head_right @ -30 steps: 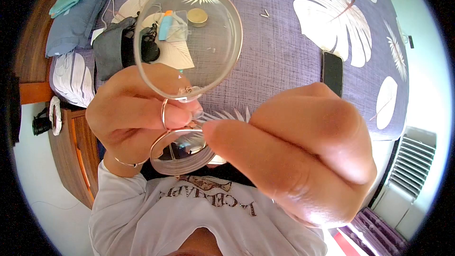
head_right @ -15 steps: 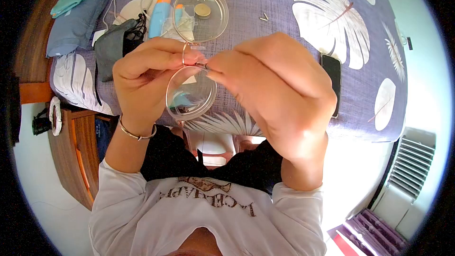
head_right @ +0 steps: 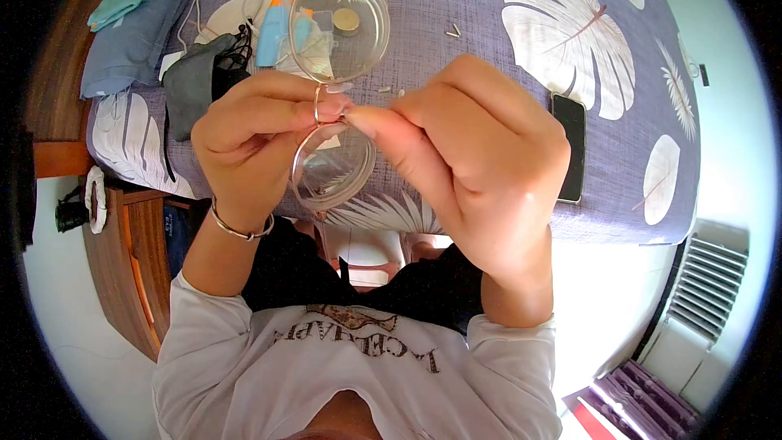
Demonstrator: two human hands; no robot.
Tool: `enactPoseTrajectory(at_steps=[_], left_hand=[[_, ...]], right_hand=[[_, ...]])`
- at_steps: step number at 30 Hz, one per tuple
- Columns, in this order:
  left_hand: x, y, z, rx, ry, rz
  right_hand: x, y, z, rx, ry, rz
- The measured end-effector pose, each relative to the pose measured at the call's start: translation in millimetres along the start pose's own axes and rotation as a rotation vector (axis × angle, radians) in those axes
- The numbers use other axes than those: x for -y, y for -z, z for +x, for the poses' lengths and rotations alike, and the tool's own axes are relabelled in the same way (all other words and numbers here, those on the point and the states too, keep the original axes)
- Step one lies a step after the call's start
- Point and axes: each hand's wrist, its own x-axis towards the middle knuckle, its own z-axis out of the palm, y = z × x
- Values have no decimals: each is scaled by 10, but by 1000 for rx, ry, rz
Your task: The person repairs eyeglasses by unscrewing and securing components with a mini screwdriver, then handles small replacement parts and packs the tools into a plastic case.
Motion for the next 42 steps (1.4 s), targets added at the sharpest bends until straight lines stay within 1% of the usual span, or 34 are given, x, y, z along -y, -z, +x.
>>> enactPoseTrajectory(at_steps=[5,10,13,16,18,20,22,23,25,29,32,35,38,40,41,42], left_hand=[[-16,-2,15,-18,-11,10],[-27,5,15,-6,-10,16],[-22,-1,20,5,-36,2],[-27,-22,3,-2,-20,29],[-25,-59,-19,-68,54,12],[2,-43,-52,-38,57,4],[25,-35,-73,-8,59,-3],[36,-35,-77,-11,53,-7],[58,-34,-77,-13,47,-12],[57,-35,-75,-12,22,-29],[55,-37,-74,-20,23,-38],[32,-32,-62,-30,33,-36],[21,-31,-65,-48,43,-46],[19,-24,-66,-63,40,-64],[16,-18,-66,-53,41,-68],[12,-15,-65,-42,43,-72]], right_hand=[[10,0,-16,23,-57,21],[14,26,-22,104,-120,46],[30,-5,-17,65,-169,121],[-2,2,-23,91,-213,142],[-3,-23,-25,72,-216,116],[0,-52,-27,54,-218,90],[-2,-70,-30,28,-181,-70],[-7,-64,-27,27,-181,-70],[-22,-48,-21,108,-184,-80],[-24,-72,-22,112,-166,-24],[-33,-82,-25,55,-96,-44],[-17,-43,-19,79,-91,25],[-34,-20,-19,117,-135,119],[-50,-31,-24,114,-160,332],[-44,-40,-23,115,-159,332],[-32,-51,-24,85,-200,434]])
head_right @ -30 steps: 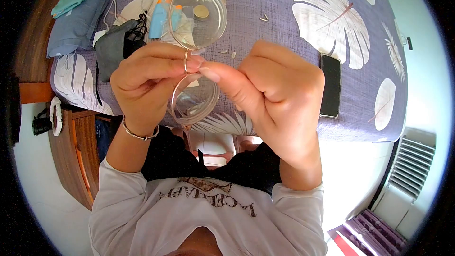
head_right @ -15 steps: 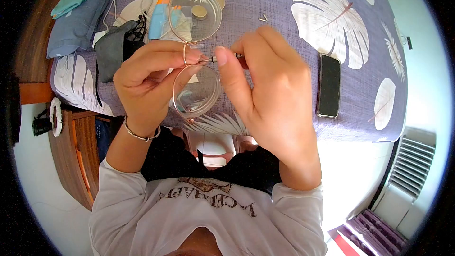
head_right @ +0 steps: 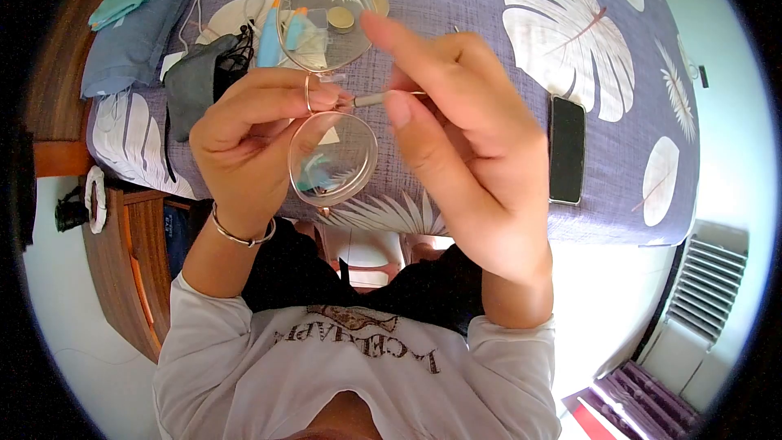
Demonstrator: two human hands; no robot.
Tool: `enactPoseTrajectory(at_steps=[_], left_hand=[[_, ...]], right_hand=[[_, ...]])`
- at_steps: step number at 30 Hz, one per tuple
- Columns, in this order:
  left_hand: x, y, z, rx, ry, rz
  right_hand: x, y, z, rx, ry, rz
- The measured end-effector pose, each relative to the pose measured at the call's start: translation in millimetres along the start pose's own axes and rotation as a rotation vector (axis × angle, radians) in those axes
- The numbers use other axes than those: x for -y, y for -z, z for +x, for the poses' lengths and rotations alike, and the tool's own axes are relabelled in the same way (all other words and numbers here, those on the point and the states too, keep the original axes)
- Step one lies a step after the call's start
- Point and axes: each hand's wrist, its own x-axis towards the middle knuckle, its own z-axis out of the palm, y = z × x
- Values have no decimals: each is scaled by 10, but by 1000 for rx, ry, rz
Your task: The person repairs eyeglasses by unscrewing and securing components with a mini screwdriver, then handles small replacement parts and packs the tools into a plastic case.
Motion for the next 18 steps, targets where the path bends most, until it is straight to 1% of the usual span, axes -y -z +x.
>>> enactPoseTrajectory(at_steps=[2,5,7,8,10,12,13,14,15,17,18], left_hand=[[-2,8,2,10,-18,10],[-9,8,3,13,-20,22],[-16,6,2,6,-6,25],[-17,6,1,10,-15,17],[-40,7,-1,14,-24,8],[-116,9,2,21,38,16],[-141,15,10,21,38,16],[-164,22,19,49,-17,-30],[-191,31,26,76,-71,-76],[-282,47,21,90,-57,-74],[-290,41,10,85,-52,-88]], right_hand=[[0,-16,-1,-26,-30,106],[11,-27,-14,-112,25,62],[77,-31,-38,-163,-33,166],[90,-17,-37,-163,-33,166],[107,44,-34,-121,75,99],[125,112,-29,-98,167,75],[139,145,-29,-74,277,19],[173,185,-27,-53,342,-11],[222,226,-30,-2,375,-51],[304,270,-70,91,404,-122],[322,258,-84,101,412,-111]])
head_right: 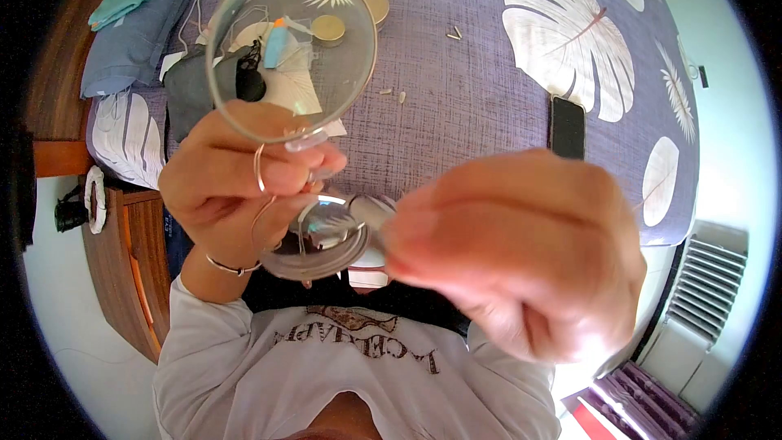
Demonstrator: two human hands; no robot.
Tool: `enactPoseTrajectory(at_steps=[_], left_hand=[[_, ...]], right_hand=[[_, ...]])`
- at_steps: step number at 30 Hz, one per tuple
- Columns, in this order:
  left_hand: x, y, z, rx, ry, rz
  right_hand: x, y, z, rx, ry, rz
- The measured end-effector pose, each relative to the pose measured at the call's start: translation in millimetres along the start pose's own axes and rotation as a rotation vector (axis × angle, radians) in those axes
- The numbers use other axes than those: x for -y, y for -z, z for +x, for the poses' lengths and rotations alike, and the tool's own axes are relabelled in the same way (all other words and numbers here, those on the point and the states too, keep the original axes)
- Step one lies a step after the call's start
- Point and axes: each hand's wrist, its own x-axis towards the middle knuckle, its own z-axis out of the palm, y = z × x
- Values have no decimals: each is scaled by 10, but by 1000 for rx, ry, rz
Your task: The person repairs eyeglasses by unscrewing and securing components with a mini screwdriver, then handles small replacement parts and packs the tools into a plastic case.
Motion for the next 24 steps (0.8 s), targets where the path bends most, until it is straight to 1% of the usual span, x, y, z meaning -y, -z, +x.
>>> enactPoseTrajectory(at_steps=[1,5,8,10,17,22,24], left_hand=[[-8,-7,-10,-5,4,-14],[-42,-24,-22,-12,5,-19],[-45,-20,-32,-18,44,-38],[-32,-17,-30,-20,17,-28],[-25,-18,-24,12,-8,-17],[-12,-29,-43,-13,12,-27],[-16,-32,-32,-16,11,-39]], right_hand=[[24,-10,-5,7,9,11],[116,-71,7,-51,-88,-13],[144,-110,8,-85,-120,-11],[151,-115,5,-104,-132,-27],[156,-102,17,-77,-127,-40],[164,-114,8,-98,-130,-90],[163,-82,1,-64,-122,-83]])
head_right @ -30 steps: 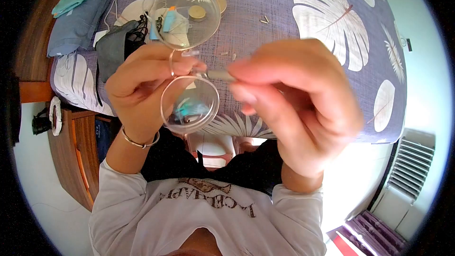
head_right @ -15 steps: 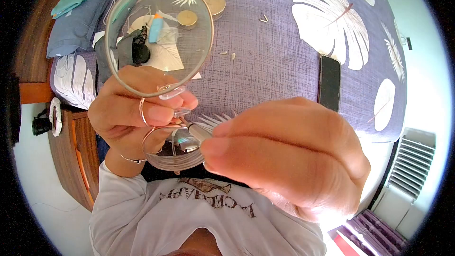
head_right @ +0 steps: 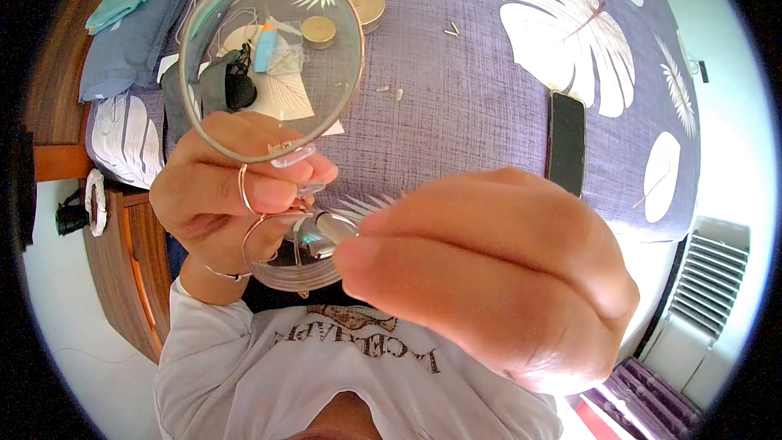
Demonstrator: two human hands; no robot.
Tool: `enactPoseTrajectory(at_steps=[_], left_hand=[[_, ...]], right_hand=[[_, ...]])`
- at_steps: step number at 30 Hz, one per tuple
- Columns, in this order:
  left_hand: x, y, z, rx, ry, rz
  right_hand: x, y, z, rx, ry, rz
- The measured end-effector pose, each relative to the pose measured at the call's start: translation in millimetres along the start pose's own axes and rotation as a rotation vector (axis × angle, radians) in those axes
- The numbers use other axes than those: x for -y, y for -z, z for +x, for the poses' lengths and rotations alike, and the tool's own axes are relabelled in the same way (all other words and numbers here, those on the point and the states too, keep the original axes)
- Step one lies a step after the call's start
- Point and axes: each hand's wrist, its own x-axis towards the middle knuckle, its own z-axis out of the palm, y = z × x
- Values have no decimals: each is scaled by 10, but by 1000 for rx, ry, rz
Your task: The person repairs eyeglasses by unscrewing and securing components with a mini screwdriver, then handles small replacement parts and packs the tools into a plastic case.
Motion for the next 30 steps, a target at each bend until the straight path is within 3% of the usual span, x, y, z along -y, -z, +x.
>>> enactPoseTrajectory(at_steps=[17,24,26,30], left_hand=[[-18,36,9,30,29,18],[82,58,119,159,-15,298],[244,-15,47,-64,135,82],[347,3,65,-143,137,27]], right_hand=[[2,-39,17,-18,28,-21],[-250,26,60,78,-10,16],[-352,-23,53,34,-61,54],[-365,-73,67,28,-108,-126]])
